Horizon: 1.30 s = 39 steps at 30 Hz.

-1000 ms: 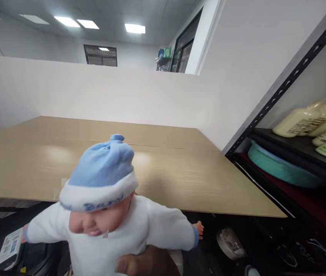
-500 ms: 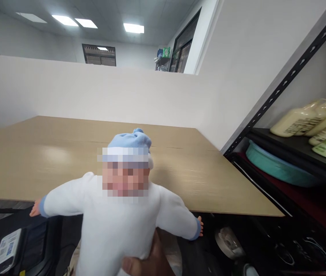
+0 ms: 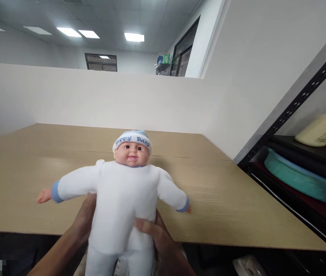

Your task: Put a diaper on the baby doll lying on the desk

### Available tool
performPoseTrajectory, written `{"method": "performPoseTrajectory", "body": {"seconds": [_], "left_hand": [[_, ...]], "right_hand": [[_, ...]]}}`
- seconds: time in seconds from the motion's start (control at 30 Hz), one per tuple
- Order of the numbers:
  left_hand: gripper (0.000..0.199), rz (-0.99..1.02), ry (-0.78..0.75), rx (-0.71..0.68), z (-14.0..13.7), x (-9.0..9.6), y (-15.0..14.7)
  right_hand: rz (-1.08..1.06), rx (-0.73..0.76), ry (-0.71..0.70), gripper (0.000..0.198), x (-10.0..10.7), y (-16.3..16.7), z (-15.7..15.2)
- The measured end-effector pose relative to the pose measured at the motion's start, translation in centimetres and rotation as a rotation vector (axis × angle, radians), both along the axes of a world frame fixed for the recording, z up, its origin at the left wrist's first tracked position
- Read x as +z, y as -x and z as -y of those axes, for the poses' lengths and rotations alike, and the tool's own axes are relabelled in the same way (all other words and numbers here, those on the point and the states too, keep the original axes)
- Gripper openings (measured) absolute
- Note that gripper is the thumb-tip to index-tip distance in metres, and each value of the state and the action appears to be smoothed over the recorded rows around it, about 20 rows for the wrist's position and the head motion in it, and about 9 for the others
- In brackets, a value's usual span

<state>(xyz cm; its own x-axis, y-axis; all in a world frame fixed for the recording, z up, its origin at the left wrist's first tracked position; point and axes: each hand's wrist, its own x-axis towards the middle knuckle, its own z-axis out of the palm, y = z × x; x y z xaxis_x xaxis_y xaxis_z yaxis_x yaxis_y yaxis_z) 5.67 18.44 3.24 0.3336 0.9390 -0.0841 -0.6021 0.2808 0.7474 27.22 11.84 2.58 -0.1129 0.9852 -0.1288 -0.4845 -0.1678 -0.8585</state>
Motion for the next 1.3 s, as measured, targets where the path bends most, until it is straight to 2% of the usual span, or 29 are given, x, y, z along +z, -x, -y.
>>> {"method": "performPoseTrajectory", "body": {"seconds": [0.1,0.23,0.37,0.6,0.73,0.83,0.93,1.1,1.3], "left_hand": [[0.091,-0.009,0.082,-0.029,-3.5,0.6,-1.5],[0.072,0.053,0.058,-0.091,-8.2,0.4,-3.2],[0.049,0.062,0.039,-0.138,-12.7,-0.6,-4.4],[0.053,0.049,0.073,-0.099,-19.2,-2.4,-5.8],[0.053,0.014,0.093,-0.080,-21.6,-3.0,-5.8],[0.044,-0.015,0.100,-0.088,-23.0,-3.4,-5.4],[0.040,-0.042,0.100,-0.090,-24.5,-3.5,-5.0],[0.051,-0.055,0.105,-0.127,-26.3,-3.7,-4.9],[0.052,-0.048,0.076,-0.148,-27.7,-4.0,-5.0]], "right_hand": [[-0.021,-0.008,0.019,0.073,1.6,0.2,-4.6],[0.016,-0.003,-0.005,0.052,2.7,-0.3,-9.9],[0.050,0.016,0.038,0.038,2.8,-0.7,-13.8],[0.070,-0.016,-0.006,0.034,2.0,-1.3,-19.0],[0.099,-0.012,-0.028,0.040,0.3,-1.9,-20.9],[0.129,-0.063,-0.108,0.054,-1.4,-2.3,-21.5],[0.266,-0.110,-0.171,0.067,-2.8,-2.6,-21.8],[0.565,-0.192,-0.269,0.064,-4.3,-2.7,-22.2],[0.608,-0.248,-0.298,0.058,-5.6,-2.8,-23.3]]}}
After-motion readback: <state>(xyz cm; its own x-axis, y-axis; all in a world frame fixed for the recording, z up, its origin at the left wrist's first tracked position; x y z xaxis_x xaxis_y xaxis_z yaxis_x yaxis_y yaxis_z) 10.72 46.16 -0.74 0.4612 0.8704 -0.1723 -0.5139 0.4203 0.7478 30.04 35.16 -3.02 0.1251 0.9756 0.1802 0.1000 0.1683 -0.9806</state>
